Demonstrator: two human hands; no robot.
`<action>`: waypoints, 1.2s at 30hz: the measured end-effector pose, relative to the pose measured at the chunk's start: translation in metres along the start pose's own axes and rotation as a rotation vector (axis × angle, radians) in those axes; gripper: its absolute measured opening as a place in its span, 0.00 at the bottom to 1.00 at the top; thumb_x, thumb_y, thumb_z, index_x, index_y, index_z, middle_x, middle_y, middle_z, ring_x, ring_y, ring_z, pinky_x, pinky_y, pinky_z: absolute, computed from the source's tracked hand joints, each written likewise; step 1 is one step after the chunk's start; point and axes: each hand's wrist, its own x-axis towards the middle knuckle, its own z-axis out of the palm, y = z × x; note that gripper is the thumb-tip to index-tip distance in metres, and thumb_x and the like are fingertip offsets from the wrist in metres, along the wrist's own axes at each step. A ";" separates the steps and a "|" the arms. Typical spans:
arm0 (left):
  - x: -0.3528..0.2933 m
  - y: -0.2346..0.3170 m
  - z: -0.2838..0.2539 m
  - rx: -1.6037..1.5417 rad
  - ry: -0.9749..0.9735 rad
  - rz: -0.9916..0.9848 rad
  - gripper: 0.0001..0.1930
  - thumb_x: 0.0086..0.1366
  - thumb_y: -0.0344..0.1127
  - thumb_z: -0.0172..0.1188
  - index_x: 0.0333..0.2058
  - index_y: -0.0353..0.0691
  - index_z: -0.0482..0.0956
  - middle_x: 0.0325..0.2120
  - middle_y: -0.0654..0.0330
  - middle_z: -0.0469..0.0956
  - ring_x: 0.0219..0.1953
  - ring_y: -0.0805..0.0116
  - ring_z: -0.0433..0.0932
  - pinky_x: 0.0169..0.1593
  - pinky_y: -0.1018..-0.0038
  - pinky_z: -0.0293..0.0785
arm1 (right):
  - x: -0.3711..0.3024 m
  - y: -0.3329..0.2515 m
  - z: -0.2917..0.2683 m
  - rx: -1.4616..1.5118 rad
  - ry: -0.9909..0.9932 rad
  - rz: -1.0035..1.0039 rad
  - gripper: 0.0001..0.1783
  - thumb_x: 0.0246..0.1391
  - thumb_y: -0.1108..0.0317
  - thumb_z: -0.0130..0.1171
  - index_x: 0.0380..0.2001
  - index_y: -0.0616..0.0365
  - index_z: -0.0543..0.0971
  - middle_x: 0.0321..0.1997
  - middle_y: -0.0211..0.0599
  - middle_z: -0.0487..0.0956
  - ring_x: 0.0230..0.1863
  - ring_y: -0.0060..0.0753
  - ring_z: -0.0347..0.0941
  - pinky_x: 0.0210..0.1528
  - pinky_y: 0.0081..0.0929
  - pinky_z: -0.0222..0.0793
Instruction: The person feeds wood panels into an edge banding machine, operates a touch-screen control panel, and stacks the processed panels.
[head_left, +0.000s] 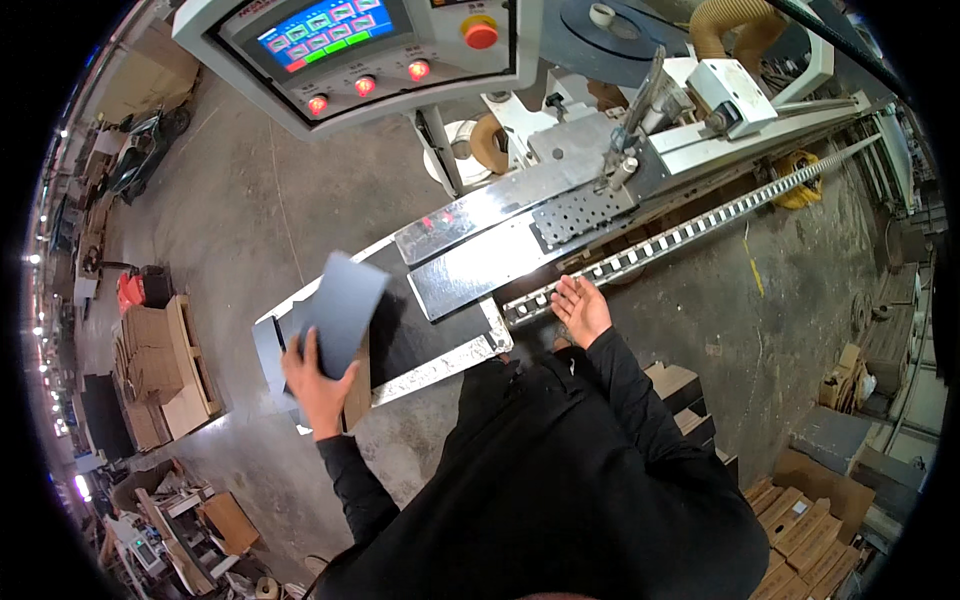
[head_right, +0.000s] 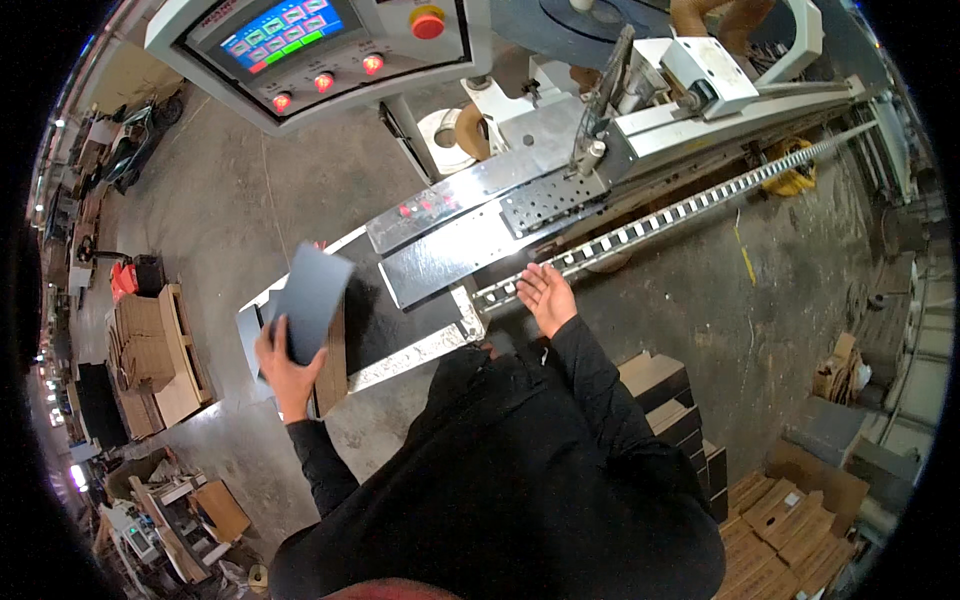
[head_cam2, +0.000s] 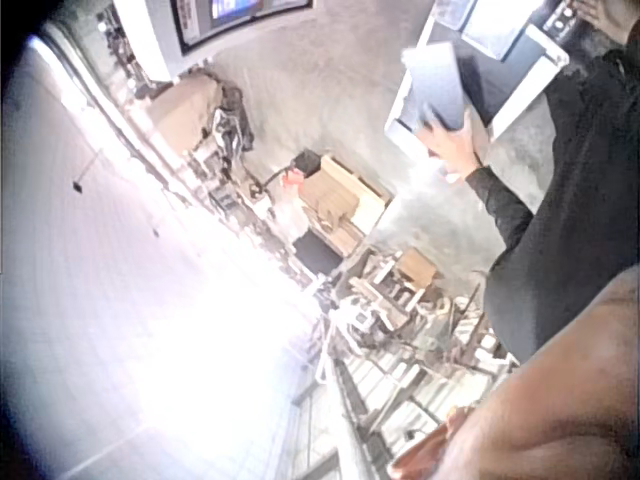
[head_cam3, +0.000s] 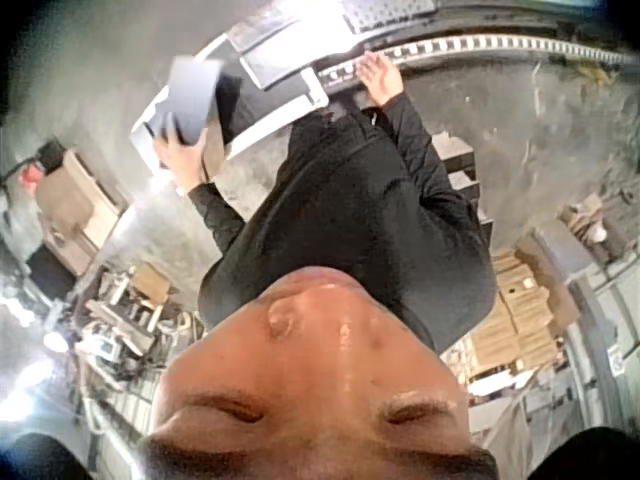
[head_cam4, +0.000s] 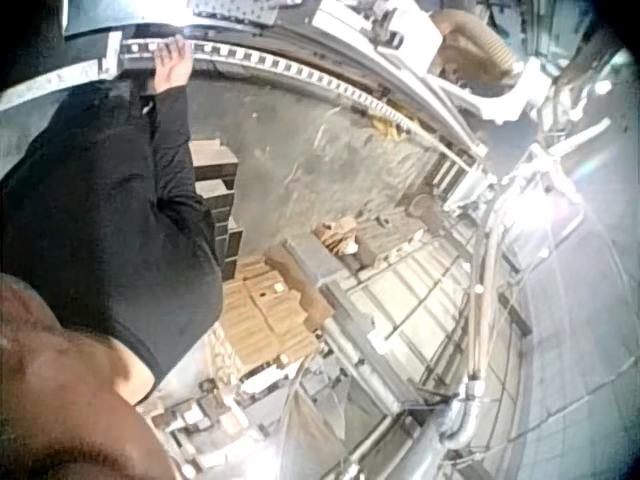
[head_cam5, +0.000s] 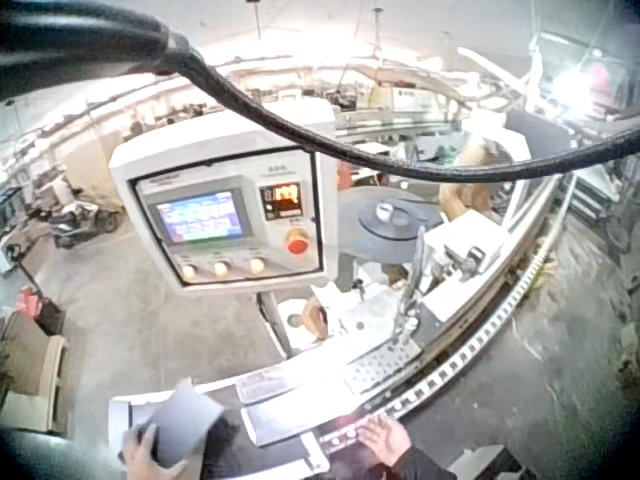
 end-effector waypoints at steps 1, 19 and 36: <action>0.009 0.023 0.010 0.006 -0.048 0.064 0.50 0.43 0.51 0.82 0.67 0.47 0.75 0.66 0.45 0.69 0.68 0.38 0.65 0.73 0.43 0.58 | 0.000 -0.001 -0.007 0.044 0.013 0.009 0.23 0.73 0.47 0.54 0.56 0.55 0.77 0.53 0.34 0.80 0.56 0.38 0.77 0.64 0.40 0.71; 0.083 0.250 0.272 -0.346 -0.132 0.457 0.36 0.53 0.53 0.78 0.57 0.41 0.81 0.63 0.48 0.72 0.67 0.42 0.66 0.73 0.47 0.58 | 0.055 -0.053 -0.009 0.081 -0.054 -0.033 0.39 0.73 0.47 0.53 0.73 0.66 0.61 0.78 0.52 0.63 0.73 0.52 0.67 0.76 0.46 0.64; 0.055 0.197 0.255 -0.082 -0.304 0.579 0.36 0.72 0.44 0.62 0.72 0.32 0.64 0.75 0.46 0.60 0.78 0.42 0.53 0.79 0.48 0.49 | 0.067 -0.051 0.031 0.284 0.095 -0.087 0.58 0.65 0.35 0.54 0.81 0.63 0.46 0.85 0.47 0.49 0.83 0.45 0.48 0.83 0.43 0.44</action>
